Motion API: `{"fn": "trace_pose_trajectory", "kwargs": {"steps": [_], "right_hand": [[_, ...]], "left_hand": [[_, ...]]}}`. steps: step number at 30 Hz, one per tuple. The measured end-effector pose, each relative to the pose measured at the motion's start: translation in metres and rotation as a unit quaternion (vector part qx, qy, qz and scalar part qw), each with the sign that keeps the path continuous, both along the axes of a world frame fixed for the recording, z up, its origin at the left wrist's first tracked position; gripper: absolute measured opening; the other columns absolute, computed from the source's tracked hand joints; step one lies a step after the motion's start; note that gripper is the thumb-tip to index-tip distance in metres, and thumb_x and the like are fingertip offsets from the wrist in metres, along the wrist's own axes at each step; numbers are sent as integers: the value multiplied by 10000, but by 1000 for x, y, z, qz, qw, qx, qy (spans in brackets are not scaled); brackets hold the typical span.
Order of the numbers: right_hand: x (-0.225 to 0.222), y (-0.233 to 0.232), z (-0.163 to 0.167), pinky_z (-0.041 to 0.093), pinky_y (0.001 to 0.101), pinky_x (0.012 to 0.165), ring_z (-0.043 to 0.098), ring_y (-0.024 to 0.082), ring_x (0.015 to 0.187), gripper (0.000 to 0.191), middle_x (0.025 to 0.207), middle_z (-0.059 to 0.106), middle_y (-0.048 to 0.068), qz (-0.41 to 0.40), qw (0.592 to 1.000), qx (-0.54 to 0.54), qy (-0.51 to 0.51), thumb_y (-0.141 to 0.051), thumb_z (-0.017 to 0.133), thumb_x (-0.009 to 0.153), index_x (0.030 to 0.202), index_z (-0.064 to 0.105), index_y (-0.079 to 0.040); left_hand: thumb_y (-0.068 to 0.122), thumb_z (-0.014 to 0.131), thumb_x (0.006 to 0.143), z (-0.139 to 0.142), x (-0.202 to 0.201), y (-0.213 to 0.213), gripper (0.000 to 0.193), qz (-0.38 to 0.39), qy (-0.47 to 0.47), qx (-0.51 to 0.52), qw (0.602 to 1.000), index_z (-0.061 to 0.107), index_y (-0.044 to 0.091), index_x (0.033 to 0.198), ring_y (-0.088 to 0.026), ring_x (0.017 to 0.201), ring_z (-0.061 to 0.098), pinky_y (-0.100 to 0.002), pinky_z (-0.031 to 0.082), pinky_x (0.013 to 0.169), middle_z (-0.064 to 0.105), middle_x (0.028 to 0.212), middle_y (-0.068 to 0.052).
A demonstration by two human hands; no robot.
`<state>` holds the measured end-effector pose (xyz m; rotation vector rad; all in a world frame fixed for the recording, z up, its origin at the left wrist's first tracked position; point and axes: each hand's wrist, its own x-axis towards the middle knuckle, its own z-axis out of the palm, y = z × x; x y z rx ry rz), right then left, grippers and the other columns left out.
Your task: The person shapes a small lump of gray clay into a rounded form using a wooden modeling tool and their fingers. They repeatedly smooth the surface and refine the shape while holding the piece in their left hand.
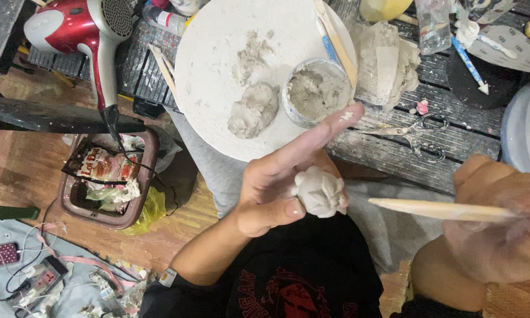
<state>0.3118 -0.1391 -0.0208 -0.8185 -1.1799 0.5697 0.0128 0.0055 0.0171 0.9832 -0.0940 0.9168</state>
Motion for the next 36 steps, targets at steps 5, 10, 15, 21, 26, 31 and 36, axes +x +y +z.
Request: {"fn": "trace_pose_trajectory", "kwargs": {"steps": [5,10,15,21,26,31,36], "right_hand": [[-3,-3,4,435,282,560,534,127,565,220,706,625,4,52,998,7,-31,-371,567,1062,1147,661,-192],[-21,1,15,467,318,494,541,121,545,191,735,596,-13,-1,996,46,-82,-369,586,994,1073,604,-196],[-29,-3,19,493,348,512,582,154,609,197,732,598,-19,-3,986,76,-150,-381,590,1000,1063,583,-195],[-27,-15,15,542,380,583,634,177,666,154,731,643,-15,-13,973,57,-224,-361,596,995,1062,610,-223],[-38,4,42,605,307,603,748,134,702,242,801,754,8,116,927,53,-352,-309,585,1027,1219,502,-187],[-85,-17,57,649,337,743,725,198,841,439,889,721,122,-45,939,-31,-339,-188,629,990,1395,462,-225],[-98,-29,52,648,349,775,732,189,821,606,828,697,73,-67,917,-36,-392,-59,729,879,1413,452,-134]], "left_hand": [[250,683,1042,-9,-2,0,596,-9,-22,-2,1000,486,280,1604,-229,991,763,-340,647,936,222,1684,-319],[249,700,992,-18,3,7,624,-56,-76,-13,995,490,294,1578,-235,930,777,-335,664,842,228,1694,-338],[211,711,986,-25,6,13,638,-89,-120,-43,988,487,344,1568,-241,948,773,-342,658,837,208,1704,-283],[119,729,1005,-27,10,0,572,-36,-125,-97,987,556,258,1532,-280,1084,725,-401,607,975,231,1674,-247],[104,705,1047,-22,11,-18,493,81,-102,-106,986,591,193,1519,-272,1129,655,-424,542,1017,206,1685,-250],[65,686,1089,-20,18,-30,476,131,-117,-89,980,588,225,1526,-257,1275,641,-437,526,1114,117,1719,-198],[42,690,1074,-20,16,-33,496,132,-111,-80,982,589,242,1516,-253,1328,615,-440,512,1128,68,1725,-198]]}}
